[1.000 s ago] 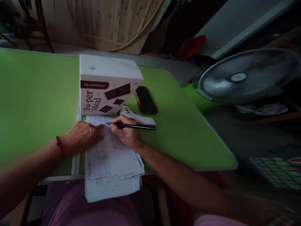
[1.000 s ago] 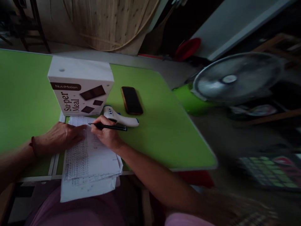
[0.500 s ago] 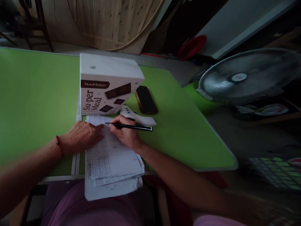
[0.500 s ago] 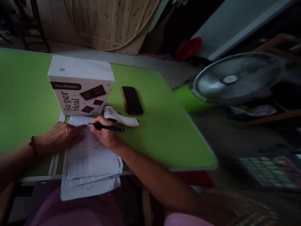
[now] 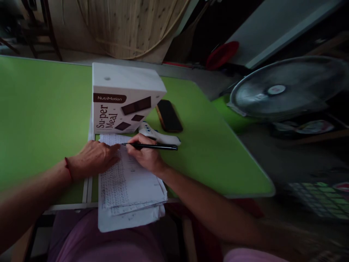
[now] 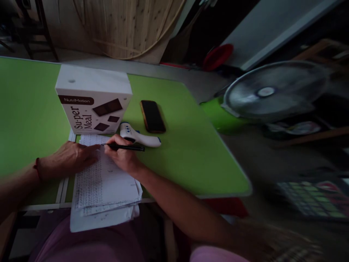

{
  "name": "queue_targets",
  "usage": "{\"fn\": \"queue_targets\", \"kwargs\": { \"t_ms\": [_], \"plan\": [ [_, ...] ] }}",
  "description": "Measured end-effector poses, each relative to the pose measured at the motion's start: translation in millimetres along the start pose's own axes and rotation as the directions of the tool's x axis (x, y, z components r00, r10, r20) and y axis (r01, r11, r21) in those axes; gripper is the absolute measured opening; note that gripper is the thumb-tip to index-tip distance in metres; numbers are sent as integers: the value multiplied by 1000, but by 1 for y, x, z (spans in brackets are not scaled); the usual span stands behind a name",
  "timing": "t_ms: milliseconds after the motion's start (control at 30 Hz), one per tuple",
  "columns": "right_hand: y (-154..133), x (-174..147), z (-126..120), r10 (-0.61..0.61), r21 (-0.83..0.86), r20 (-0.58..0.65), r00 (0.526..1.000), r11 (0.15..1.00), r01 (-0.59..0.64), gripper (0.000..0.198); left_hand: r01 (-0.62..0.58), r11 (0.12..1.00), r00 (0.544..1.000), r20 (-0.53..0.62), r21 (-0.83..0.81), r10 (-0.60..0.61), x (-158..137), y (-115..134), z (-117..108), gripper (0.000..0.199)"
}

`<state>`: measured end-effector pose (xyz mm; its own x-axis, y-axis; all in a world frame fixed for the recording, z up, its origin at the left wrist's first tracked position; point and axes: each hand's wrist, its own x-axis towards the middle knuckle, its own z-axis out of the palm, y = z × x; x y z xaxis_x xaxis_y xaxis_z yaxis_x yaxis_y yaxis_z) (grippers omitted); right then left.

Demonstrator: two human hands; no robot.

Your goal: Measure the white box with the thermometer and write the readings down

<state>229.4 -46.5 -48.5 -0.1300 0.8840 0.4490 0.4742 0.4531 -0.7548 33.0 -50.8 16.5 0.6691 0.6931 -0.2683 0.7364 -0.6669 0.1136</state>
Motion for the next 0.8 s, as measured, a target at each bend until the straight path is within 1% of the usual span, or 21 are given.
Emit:
{"fn": "queue_targets", "kwargs": {
  "t_ms": [133, 367, 533, 800],
  "plan": [
    [2, -1, 1, -4, -21, -41, 999, 1000, 3, 10, 11, 1000, 1000, 16, -1, -11, 0, 1, -2, 33],
    [1, 0, 1, 22, -30, 9, 1000, 999, -22, 11, 14, 1000, 1000, 14, -10, -14, 0, 1, -2, 34],
    [0, 1, -1, 27, -15, 26, 999, 1000, -27, 10, -20, 1000, 1000, -22, -17, 20, -1, -1, -1, 33],
    [1, 0, -2, 34, -13, -3, 999, 999, -34, 10, -8, 998, 999, -38, -56, 6, -1, -2, 1, 30]
  ]
}}
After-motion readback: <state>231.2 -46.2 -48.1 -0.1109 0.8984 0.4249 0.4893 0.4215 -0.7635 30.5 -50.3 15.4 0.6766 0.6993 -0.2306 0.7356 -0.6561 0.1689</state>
